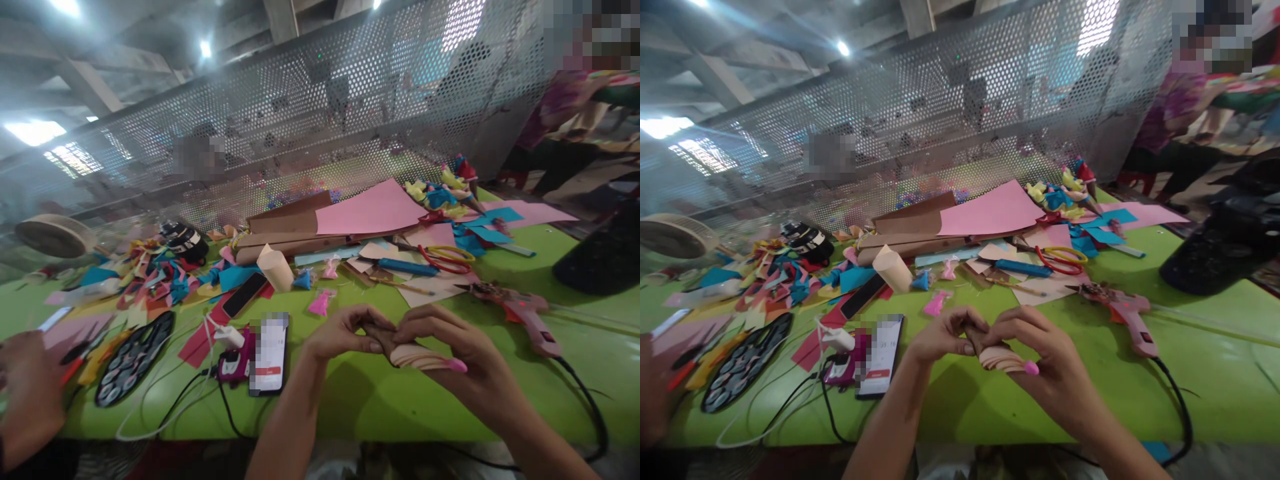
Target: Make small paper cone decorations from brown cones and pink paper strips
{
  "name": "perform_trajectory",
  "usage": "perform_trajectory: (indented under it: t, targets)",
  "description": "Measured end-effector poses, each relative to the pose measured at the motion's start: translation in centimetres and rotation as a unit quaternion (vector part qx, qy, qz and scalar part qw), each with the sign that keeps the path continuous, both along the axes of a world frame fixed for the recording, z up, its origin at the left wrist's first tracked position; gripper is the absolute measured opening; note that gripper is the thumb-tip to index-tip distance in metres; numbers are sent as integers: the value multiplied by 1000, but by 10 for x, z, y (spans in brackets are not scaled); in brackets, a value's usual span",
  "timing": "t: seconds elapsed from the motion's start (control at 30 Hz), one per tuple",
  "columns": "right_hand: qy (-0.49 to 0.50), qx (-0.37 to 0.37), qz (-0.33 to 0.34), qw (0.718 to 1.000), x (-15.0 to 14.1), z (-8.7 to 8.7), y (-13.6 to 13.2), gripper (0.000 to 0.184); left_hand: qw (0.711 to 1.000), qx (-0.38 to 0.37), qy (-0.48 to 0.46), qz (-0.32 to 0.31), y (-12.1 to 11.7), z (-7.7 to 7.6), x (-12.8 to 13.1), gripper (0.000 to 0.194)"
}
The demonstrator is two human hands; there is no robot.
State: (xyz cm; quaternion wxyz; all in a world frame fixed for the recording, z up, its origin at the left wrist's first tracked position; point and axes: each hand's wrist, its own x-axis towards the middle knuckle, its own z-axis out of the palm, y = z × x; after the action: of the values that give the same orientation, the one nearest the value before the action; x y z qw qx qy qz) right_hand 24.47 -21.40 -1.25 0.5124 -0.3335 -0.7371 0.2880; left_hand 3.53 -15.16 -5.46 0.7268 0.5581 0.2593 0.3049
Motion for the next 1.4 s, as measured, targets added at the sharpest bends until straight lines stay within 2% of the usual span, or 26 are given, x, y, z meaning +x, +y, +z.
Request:
perform_trajectory:
  t: [0.2,0.37,0.53,0.77,0.87,1.03,1.4]
  targets:
    - [-2,0,1,1000,-2,1,0,21,1000,-13,-6,-11,0,-2,0,52]
    - [-15,3,28,1000,1,2,1,31,1000,-11,4,-11,1,-1,1,52]
    - [-12,19,52,998,1,3,5,29,999,-18,35,1,0,0,1,53]
    - [28,8,74,997,-1,-4,8,26,999,-24,29,-5,0,1,3,55]
    - [29,19,53,998,-1,-8,7,30,1000,-18,12,-1,0,0,3,54]
    - [18,18,-32,999,2,-14,4,51,1000,9,6,-5,1,2,2,51]
    - [48,-5,-52,997,-2,-19,0,45,999,11,36,1,0,4,0,56]
